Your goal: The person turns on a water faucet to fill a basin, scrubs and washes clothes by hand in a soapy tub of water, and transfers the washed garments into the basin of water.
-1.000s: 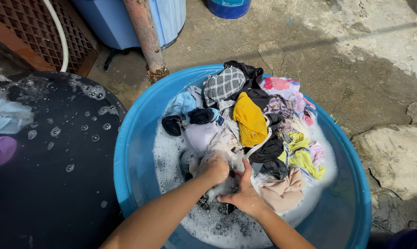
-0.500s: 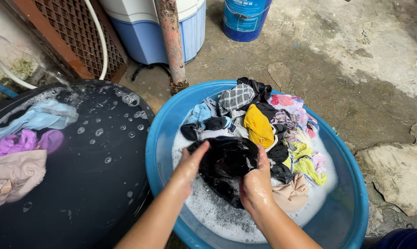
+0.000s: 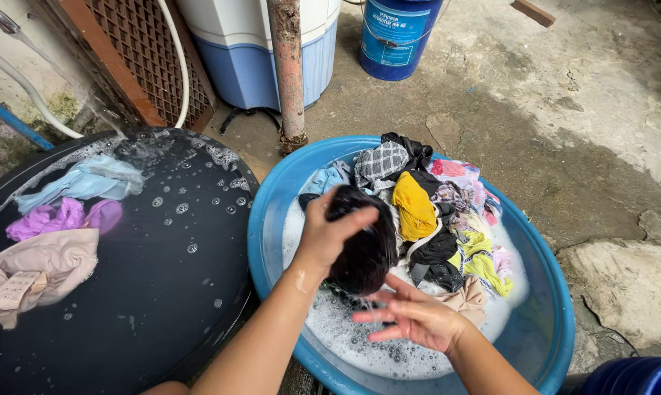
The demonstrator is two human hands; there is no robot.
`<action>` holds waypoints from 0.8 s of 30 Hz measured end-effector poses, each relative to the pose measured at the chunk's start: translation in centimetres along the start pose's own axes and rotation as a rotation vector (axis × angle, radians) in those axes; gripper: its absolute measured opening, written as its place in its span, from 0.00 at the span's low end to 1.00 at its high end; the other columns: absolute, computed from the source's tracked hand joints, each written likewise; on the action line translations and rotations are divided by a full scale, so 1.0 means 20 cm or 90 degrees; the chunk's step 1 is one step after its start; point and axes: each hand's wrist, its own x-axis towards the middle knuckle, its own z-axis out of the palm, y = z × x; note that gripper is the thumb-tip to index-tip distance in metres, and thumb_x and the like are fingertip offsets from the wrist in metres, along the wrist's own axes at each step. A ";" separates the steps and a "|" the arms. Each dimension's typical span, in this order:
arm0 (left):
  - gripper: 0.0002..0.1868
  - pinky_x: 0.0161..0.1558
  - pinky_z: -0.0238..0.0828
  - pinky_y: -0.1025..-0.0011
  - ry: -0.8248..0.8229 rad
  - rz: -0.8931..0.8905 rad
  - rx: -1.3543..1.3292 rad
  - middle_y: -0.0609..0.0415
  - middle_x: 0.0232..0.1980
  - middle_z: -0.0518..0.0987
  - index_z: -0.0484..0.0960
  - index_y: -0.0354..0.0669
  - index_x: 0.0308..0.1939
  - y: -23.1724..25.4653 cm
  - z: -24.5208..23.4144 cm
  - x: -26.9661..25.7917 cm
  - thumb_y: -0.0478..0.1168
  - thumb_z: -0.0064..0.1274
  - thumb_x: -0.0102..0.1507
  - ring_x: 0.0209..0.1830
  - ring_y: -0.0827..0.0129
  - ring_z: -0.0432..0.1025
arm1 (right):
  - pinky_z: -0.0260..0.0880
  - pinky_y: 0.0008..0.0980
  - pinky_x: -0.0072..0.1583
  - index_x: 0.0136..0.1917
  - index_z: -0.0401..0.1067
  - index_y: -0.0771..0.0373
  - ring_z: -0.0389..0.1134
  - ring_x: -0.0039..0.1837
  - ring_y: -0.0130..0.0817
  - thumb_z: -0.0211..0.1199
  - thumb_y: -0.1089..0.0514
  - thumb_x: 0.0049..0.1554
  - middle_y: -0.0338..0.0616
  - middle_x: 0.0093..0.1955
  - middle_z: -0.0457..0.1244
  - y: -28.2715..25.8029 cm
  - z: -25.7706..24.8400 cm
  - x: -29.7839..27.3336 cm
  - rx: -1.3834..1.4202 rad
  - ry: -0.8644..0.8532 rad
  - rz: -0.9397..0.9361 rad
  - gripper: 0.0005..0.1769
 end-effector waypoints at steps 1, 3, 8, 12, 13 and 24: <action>0.15 0.45 0.76 0.67 -0.098 0.057 0.161 0.52 0.40 0.84 0.84 0.41 0.41 0.03 0.01 0.00 0.41 0.71 0.55 0.40 0.68 0.77 | 0.74 0.49 0.61 0.79 0.44 0.55 0.65 0.70 0.57 0.61 0.36 0.56 0.60 0.75 0.55 -0.02 0.03 -0.01 0.110 -0.234 0.016 0.48; 0.19 0.52 0.71 0.63 -0.167 0.311 0.317 0.50 0.43 0.83 0.81 0.41 0.38 0.07 0.06 -0.03 0.40 0.72 0.48 0.47 0.61 0.74 | 0.75 0.51 0.61 0.76 0.50 0.61 0.68 0.67 0.59 0.62 0.27 0.50 0.61 0.72 0.59 -0.07 0.09 0.06 0.164 -0.200 -0.006 0.54; 0.17 0.57 0.76 0.70 -0.344 0.280 0.359 0.54 0.48 0.84 0.83 0.44 0.44 0.03 0.09 -0.13 0.40 0.72 0.55 0.50 0.71 0.79 | 0.77 0.49 0.54 0.57 0.67 0.57 0.73 0.52 0.45 0.63 0.25 0.55 0.49 0.53 0.68 -0.12 0.06 0.29 0.417 0.150 -0.157 0.36; 0.14 0.53 0.74 0.65 -0.065 0.152 -0.010 0.51 0.47 0.80 0.82 0.43 0.46 -0.06 0.06 -0.17 0.35 0.67 0.58 0.48 0.64 0.76 | 0.76 0.43 0.54 0.56 0.74 0.62 0.72 0.49 0.42 0.64 0.44 0.58 0.48 0.49 0.69 -0.12 0.08 0.37 0.377 0.203 -0.226 0.21; 0.15 0.52 0.74 0.63 0.032 0.031 -0.230 0.52 0.48 0.80 0.83 0.43 0.49 -0.08 0.05 -0.18 0.36 0.63 0.58 0.47 0.63 0.76 | 0.75 0.40 0.57 0.60 0.75 0.62 0.72 0.52 0.40 0.63 0.51 0.58 0.48 0.52 0.69 -0.12 0.11 0.37 0.327 0.224 -0.290 0.20; 0.19 0.56 0.74 0.59 -0.164 -0.294 -0.646 0.48 0.49 0.82 0.80 0.42 0.47 -0.44 -0.26 -0.06 0.54 0.48 0.70 0.51 0.59 0.77 | 0.71 0.40 0.62 0.46 0.73 0.57 0.72 0.58 0.42 0.69 0.67 0.43 0.43 0.51 0.70 -0.27 0.51 0.12 -0.773 0.086 -0.614 0.16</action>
